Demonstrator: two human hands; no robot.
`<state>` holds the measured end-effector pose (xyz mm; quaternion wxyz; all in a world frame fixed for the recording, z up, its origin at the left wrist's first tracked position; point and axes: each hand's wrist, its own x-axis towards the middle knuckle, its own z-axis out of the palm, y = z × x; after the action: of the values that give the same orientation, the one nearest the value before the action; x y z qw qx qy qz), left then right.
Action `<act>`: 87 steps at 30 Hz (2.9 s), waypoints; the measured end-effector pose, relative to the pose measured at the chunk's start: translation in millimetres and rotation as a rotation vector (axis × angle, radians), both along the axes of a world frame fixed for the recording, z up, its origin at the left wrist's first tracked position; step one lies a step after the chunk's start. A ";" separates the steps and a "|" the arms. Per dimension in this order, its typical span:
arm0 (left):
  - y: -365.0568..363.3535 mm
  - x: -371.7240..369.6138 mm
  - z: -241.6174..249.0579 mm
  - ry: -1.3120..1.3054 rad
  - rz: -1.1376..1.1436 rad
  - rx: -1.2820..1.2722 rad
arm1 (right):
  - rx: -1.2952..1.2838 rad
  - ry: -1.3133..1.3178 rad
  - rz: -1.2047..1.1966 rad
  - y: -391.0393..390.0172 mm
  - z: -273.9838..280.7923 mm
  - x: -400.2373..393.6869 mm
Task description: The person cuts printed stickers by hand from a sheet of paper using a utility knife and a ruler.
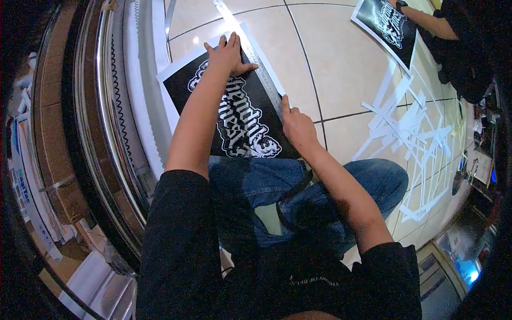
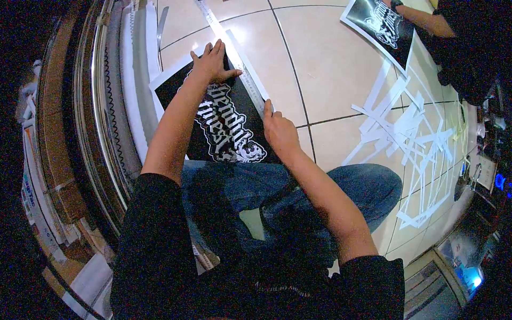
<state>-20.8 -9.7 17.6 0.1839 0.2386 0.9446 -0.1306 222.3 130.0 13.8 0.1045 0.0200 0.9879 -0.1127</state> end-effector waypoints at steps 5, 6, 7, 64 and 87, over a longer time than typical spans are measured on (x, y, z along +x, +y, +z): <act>0.8 0.0 2.8 0.007 -0.010 -0.004 | -0.013 0.011 0.004 0.9 2.8 4.1; 0.3 -0.3 1.6 0.009 -0.011 -0.005 | -0.018 0.007 0.006 1.6 1.8 9.3; 0.4 -1.0 0.1 0.008 -0.013 -0.005 | -0.022 0.000 0.006 3.0 1.2 15.5; -40.2 68.9 -44.5 0.558 0.371 0.769 | -0.045 0.251 -0.911 248.7 -51.2 39.8; -52.5 152.5 -43.1 -0.181 -0.059 0.346 | -0.473 0.182 -0.523 28.2 -28.7 98.4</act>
<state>131.7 -62.2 -25.4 0.2205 0.3049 0.9252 0.0503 320.7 158.3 -14.9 -0.0146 0.2373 0.9013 -0.3622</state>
